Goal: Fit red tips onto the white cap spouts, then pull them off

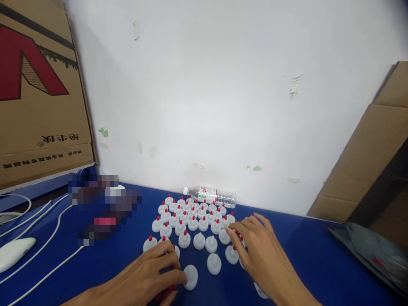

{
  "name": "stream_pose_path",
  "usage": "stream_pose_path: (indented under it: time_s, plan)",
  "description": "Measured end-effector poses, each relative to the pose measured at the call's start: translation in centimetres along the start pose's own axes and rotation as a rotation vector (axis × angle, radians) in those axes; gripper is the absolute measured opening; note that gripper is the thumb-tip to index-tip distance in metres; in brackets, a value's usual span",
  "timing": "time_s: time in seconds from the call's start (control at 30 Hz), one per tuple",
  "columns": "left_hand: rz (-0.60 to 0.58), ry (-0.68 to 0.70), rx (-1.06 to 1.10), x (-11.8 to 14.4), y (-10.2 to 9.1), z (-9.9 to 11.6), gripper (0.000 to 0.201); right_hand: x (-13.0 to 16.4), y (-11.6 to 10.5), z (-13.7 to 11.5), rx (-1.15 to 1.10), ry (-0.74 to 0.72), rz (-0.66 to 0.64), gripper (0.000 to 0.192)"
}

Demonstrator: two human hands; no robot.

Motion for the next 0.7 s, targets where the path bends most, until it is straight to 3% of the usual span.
stream_pose_path:
  time_s: [0.17, 0.3, 0.5, 0.7]
  plan:
    - [0.025, 0.007, -0.020, -0.2, -0.4, 0.0, 0.039, 0.5, 1.5, -1.0, 0.007, -0.039, -0.078, 0.029]
    - [0.069, 0.024, -0.019, 0.1, -0.5, 0.2, 0.042, 0.3, 0.8, -1.3, 0.087, -0.045, -0.076, 0.032]
    - [0.075, -0.002, -0.016, 0.1, 0.0, -0.1, 0.048, 0.9, 0.9, 0.2, 0.240, -0.029, -0.099, 0.012]
    - [0.074, 0.012, 0.014, -0.1, -0.1, 0.0, 0.043, 1.9, 2.4, -0.2, 0.275, -0.083, -0.101, 0.023]
Point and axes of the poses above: each hand's wrist, its own x-axis away from the middle knuckle, its own y-axis out of the palm, z = x × y, the point moved 10 cm from there along -x, towards the middle knuckle, and after that the axes turned 12 degrees about y, right-handed, at the moved point
